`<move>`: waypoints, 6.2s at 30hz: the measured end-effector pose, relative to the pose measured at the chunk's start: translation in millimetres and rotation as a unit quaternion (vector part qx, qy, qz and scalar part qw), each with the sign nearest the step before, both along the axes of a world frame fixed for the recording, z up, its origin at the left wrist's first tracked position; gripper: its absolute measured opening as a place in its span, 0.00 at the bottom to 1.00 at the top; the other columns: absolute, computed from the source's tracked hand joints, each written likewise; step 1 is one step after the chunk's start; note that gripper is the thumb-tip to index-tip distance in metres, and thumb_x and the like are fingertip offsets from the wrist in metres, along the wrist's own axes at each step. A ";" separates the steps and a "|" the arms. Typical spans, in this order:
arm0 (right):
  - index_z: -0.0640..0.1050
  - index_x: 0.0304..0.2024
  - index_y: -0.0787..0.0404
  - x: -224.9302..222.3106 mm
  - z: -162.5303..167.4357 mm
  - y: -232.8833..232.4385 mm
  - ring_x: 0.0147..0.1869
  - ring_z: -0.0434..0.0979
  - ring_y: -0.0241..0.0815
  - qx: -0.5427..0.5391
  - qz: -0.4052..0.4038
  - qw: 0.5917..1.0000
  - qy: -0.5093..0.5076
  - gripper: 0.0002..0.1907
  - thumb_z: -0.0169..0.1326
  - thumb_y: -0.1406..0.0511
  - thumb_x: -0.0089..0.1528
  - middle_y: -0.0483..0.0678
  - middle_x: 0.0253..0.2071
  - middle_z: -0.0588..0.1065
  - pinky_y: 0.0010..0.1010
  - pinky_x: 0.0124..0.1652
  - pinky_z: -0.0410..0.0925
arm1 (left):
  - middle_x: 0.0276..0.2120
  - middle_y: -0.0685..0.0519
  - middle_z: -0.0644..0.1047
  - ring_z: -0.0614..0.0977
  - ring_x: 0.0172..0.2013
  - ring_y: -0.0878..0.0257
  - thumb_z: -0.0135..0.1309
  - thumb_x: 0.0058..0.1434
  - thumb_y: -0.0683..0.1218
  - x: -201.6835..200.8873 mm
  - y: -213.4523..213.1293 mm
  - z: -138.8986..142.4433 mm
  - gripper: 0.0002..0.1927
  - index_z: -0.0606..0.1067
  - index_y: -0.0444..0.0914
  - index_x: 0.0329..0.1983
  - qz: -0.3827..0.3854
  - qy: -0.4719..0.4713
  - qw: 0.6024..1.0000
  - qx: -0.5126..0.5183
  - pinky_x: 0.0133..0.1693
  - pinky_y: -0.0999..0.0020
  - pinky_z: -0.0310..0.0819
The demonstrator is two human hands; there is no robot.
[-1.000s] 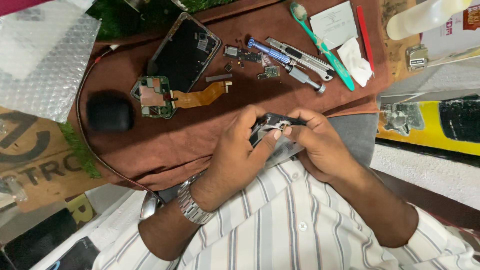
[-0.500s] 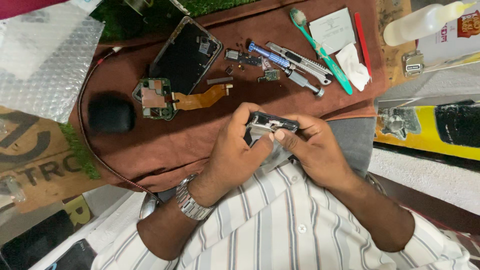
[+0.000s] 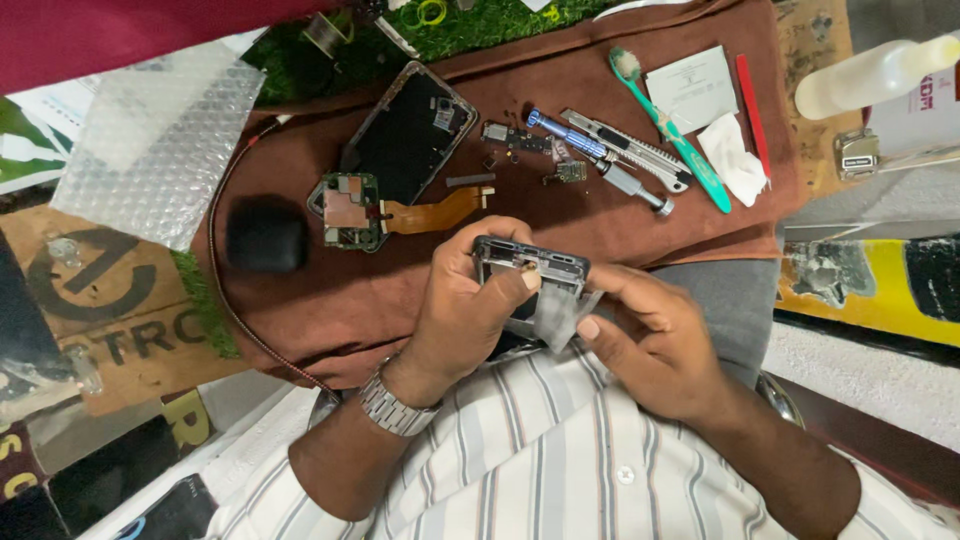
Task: The person cleans the interior of a disassembled smartphone using a toothbrush and a liquid solution, then wipes it with a tissue. They proceed to reassemble the phone by inserting small components and circuit boards into the chassis.
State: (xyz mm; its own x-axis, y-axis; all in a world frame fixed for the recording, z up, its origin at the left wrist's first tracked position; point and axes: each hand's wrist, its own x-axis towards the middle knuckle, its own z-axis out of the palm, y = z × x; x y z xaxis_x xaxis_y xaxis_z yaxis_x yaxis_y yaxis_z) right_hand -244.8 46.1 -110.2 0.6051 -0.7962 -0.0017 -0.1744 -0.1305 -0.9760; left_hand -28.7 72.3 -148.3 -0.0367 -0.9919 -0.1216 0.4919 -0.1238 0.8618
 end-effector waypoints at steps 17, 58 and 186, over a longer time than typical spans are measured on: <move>0.74 0.57 0.67 6.7 1.3 0.1 0.58 0.76 0.43 -0.189 -0.144 0.971 0.031 0.20 0.61 0.75 0.62 0.54 0.56 0.72 0.30 0.58 0.71 | 0.39 0.53 0.74 0.77 0.41 0.66 0.56 0.67 0.42 -5.7 0.3 28.7 0.09 0.73 0.34 0.48 0.022 -0.273 0.955 -0.115 0.44 0.70 0.73; 0.71 0.48 0.63 -0.2 -7.2 3.5 0.56 0.70 0.43 -0.252 -0.163 0.951 0.069 0.05 0.51 0.68 0.72 0.54 0.58 0.67 0.31 0.59 0.65 | 0.37 0.49 0.77 0.81 0.35 0.60 0.58 0.65 0.41 -6.8 -1.3 41.3 0.10 0.75 0.35 0.48 0.020 -0.436 0.887 -0.153 0.35 0.64 0.75; 0.77 0.45 0.68 -40.6 101.0 1.7 0.50 0.76 0.33 -0.163 -0.200 0.965 -0.045 0.04 0.58 0.76 0.69 0.51 0.48 0.74 0.19 0.49 0.69 | 0.68 0.40 0.65 0.66 0.68 0.56 0.45 0.71 0.68 -5.5 -28.2 146.5 0.45 0.56 0.28 0.74 -0.299 0.083 0.945 -0.102 0.68 0.62 0.56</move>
State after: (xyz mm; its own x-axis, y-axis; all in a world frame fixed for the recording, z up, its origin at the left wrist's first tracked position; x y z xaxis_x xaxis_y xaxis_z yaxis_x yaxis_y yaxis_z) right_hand -285.4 47.8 -9.2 0.2342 -0.9154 0.3275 -0.1904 -0.3736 -0.9078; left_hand -34.3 44.1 -1.8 -0.6004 -0.7897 0.1262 0.5171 -0.2630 0.8145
